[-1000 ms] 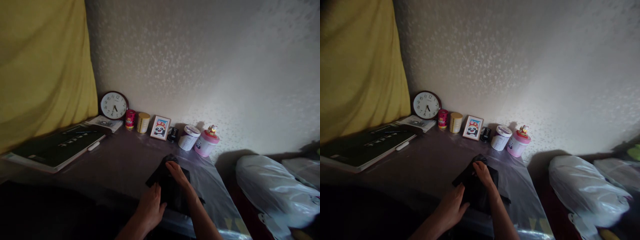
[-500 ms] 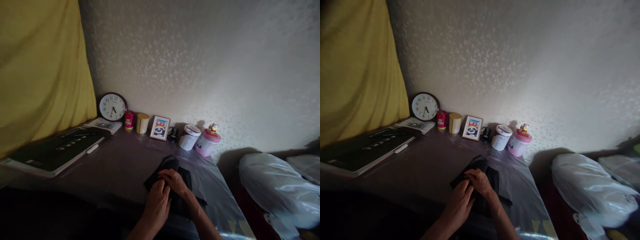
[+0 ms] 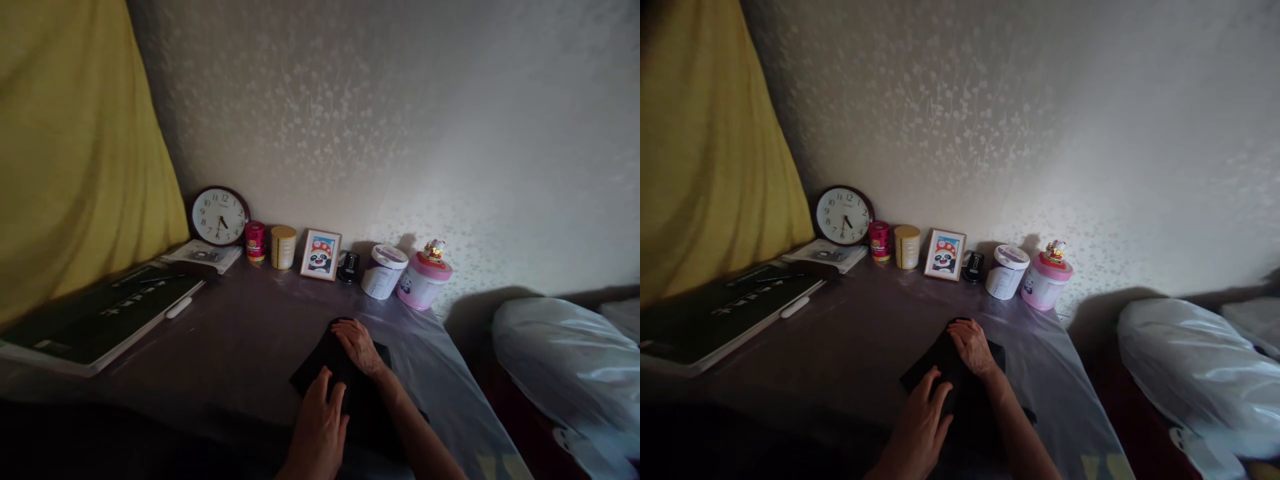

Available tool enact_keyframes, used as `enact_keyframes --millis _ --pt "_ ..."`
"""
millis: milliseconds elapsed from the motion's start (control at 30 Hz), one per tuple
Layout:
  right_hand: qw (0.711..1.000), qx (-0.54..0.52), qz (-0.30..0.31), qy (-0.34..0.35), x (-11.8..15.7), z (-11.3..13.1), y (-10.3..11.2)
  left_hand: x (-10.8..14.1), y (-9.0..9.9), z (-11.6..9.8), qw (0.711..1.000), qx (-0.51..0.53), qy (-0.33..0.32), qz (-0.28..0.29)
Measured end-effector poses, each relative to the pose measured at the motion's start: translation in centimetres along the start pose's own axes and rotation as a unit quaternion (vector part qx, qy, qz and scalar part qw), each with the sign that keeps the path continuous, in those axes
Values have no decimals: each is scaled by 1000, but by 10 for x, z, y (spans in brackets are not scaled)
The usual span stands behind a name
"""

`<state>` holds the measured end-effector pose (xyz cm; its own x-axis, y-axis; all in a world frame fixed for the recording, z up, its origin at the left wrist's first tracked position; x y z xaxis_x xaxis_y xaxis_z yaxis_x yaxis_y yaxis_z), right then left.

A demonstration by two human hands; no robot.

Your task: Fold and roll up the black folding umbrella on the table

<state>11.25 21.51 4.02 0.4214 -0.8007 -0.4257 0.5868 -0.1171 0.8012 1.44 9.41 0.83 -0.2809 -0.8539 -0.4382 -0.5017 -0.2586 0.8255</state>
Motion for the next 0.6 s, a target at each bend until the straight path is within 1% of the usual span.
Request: enact_keyframes --millis 100,200,267,333,400,467,533,600 --pt "999 7 38 -34 -15 -22 -5 -1 -5 0 1000 -21 -22 6" --pt "991 14 76 -111 -24 -48 -11 -2 -9 0 998 -35 -39 16" --pt "985 20 73 -156 -26 -61 -11 -2 -11 1 998 -38 -40 21" --pt "980 34 45 -191 -24 -71 -5 -2 -12 2 998 -36 -36 27" --pt "973 54 7 -226 -15 -77 7 -2 -11 1 999 -30 -32 32" --pt "964 74 -33 -254 3 -79 24 -2 -8 0 999 -20 -29 34" --pt "953 93 -71 -281 28 -79 45 -3 -4 0 999 -11 -26 33" --pt "937 105 -108 -315 60 -79 65 -3 -1 0 999 -2 -23 33"
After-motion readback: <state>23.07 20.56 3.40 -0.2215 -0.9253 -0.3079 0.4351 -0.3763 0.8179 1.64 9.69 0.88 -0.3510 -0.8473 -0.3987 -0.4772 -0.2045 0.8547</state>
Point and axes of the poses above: each hand's wrist, its own x-axis away from the middle knuckle, its own y-axis out of the back of the hand, z = x × y, the point moved 8 cm from there along -x, towards the middle knuckle, and after that the axes turned 6 degrees about -x, right-handed, at the moved point
